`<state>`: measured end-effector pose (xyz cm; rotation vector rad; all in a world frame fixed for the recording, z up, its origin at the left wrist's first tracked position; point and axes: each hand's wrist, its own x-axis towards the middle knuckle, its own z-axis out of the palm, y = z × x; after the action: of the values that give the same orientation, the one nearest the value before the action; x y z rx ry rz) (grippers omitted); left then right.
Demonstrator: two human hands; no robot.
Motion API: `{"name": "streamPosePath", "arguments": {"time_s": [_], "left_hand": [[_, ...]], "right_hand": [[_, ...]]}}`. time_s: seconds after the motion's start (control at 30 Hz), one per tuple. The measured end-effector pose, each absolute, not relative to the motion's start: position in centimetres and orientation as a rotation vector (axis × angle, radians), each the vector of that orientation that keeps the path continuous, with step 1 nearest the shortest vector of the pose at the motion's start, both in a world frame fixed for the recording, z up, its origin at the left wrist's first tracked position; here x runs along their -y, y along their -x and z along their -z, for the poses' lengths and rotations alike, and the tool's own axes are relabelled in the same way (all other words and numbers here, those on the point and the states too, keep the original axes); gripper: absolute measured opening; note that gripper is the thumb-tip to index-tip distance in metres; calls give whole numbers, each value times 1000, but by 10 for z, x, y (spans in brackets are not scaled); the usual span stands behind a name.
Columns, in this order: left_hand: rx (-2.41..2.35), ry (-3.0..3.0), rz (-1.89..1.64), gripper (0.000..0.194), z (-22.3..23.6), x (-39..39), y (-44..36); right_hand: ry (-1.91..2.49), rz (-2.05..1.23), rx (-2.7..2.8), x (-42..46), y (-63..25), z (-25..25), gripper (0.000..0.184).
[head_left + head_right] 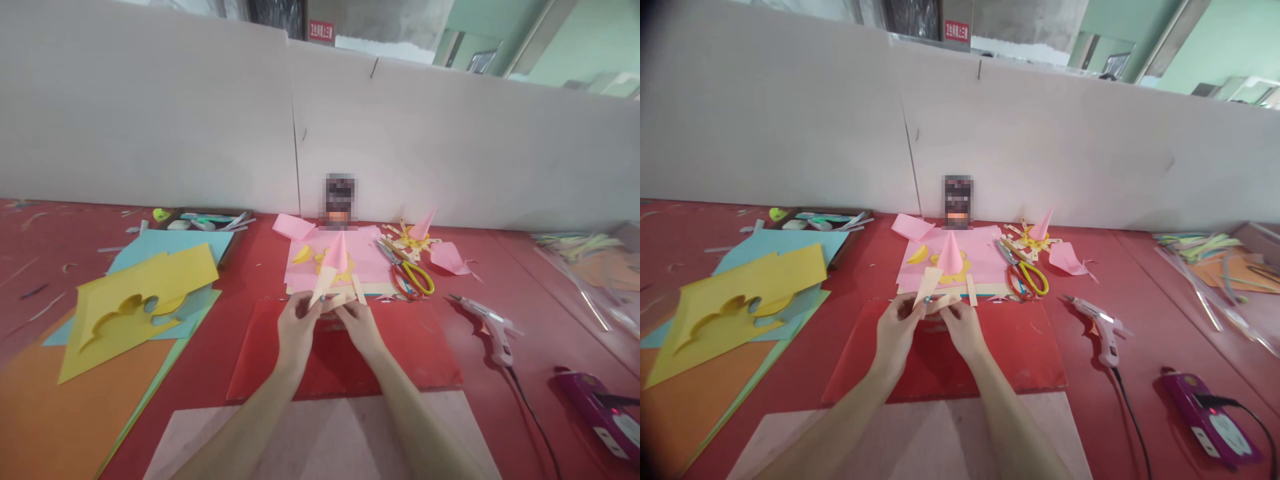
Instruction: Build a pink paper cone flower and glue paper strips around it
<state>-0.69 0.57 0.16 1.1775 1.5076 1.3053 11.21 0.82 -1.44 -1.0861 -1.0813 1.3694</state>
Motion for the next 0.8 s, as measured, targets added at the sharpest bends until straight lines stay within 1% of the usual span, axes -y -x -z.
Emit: {"name": "streamPosePath", "arguments": {"time_s": [0.13, 0.23, 0.37, 0.53, 0.67, 0.73, 0.8], "left_hand": [[-1529, -1171, -1336, 15, -1, -8, 8], [-1525, -1169, -1360, 16, -1, -9, 8], [-1539, -1181, -1331, 18, -2, -8, 7], [-1601, -1277, -1295, 19, -6, -7, 8], [-1456, -1639, -1423, 11, -10, -3, 7], [-1239, -1958, -1513, 5, -11, 4, 3], [-957, -2312, -1509, 6, -13, 15, -3]], "right_hand": [[1010, -1520, 1010, -5, -109, 7, 37], [990, -1549, 1022, -5, -109, 7, 42], [1044, -1496, 1067, -7, -110, 14, 38], [1182, -1375, 1056, -10, -111, 24, 40], [1169, -1328, 868, -14, -114, 30, 37], [1138, -1270, 766, -18, -118, 32, 33], [1100, -1270, 640, -21, -121, 32, 32]]}}
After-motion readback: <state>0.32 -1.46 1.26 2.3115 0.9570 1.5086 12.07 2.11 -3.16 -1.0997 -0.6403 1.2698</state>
